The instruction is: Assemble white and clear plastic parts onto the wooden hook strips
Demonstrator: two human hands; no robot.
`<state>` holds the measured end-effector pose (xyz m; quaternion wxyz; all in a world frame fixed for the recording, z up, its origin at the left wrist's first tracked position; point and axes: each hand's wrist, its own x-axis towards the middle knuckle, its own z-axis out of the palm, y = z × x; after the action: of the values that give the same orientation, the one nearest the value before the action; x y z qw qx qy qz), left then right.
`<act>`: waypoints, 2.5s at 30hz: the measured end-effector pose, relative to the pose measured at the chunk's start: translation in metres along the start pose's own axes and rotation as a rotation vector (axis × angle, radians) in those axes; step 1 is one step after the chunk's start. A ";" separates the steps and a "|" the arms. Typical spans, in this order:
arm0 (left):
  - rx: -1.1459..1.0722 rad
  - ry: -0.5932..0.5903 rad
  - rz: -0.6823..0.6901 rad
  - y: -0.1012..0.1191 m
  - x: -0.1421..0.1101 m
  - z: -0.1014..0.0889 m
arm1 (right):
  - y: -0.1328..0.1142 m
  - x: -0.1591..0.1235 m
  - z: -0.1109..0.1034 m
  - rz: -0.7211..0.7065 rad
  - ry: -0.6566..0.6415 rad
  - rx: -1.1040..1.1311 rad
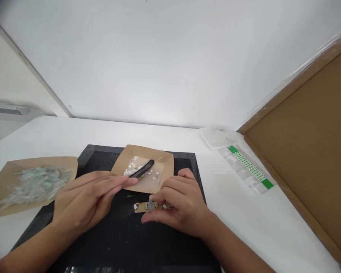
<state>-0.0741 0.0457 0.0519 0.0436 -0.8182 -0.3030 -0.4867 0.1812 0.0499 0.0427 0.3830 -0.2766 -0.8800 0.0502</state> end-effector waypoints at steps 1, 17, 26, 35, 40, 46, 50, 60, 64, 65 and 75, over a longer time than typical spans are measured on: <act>0.033 0.025 0.011 -0.001 -0.001 0.000 | 0.001 0.000 0.001 -0.004 -0.030 0.012; 0.046 -0.114 0.118 -0.018 -0.010 0.017 | 0.004 -0.014 0.018 0.067 -0.143 -0.061; 0.006 -0.141 0.111 -0.016 -0.012 0.014 | 0.004 -0.014 0.020 0.064 -0.154 -0.082; -0.193 -0.354 0.205 -0.011 -0.001 0.009 | 0.003 -0.013 0.021 0.078 -0.244 -0.104; -0.181 -0.324 0.184 -0.013 -0.005 0.009 | 0.001 -0.012 0.020 0.057 -0.242 -0.160; -0.170 -0.255 0.199 -0.011 -0.006 0.007 | 0.002 -0.010 0.013 0.039 -0.217 -0.129; -0.132 -0.231 0.176 -0.014 -0.005 0.006 | 0.003 -0.009 0.012 0.001 -0.216 -0.041; -0.081 -0.158 0.153 -0.015 -0.006 0.006 | -0.003 -0.008 0.014 -0.071 -0.246 -0.030; -0.072 -0.150 0.145 -0.015 -0.006 0.008 | -0.006 -0.006 0.016 -0.114 -0.266 -0.070; -0.071 -0.152 0.137 -0.015 -0.007 0.008 | -0.006 -0.005 0.016 -0.126 -0.268 -0.083; 0.000 -0.177 0.050 -0.018 -0.007 0.013 | -0.014 -0.001 0.018 -0.136 -0.303 -0.182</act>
<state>-0.0761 0.0619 0.0348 0.0288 -0.8652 -0.2853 -0.4113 0.1630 0.0401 0.0330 0.2222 -0.2393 -0.9451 -0.0145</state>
